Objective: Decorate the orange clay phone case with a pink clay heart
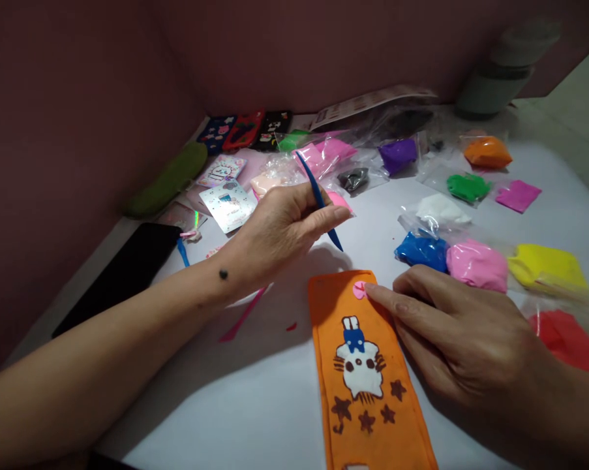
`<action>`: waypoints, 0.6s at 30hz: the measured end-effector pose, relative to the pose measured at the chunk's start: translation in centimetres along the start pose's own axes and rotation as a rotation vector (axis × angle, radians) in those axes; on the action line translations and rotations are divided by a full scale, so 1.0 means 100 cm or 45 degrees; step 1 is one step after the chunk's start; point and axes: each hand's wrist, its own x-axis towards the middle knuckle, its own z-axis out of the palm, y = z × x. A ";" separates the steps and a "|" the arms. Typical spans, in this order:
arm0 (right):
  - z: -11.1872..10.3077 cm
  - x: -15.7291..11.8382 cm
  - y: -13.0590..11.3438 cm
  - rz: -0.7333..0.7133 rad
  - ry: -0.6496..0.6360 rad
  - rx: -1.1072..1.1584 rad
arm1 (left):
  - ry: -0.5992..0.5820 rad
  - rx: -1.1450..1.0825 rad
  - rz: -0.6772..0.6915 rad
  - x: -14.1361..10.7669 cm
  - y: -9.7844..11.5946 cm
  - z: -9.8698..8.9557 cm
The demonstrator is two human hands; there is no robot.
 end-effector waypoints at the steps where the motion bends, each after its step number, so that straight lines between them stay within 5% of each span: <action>1: 0.000 0.000 0.000 -0.008 0.008 -0.001 | -0.032 -0.073 -0.015 0.000 0.001 -0.002; 10: -0.001 0.004 -0.001 -0.019 -0.003 0.019 | -0.395 -0.210 -0.142 -0.009 0.011 -0.017; 18: -0.002 0.004 -0.001 -0.015 0.000 0.047 | -0.393 -0.203 -0.132 -0.016 0.007 -0.003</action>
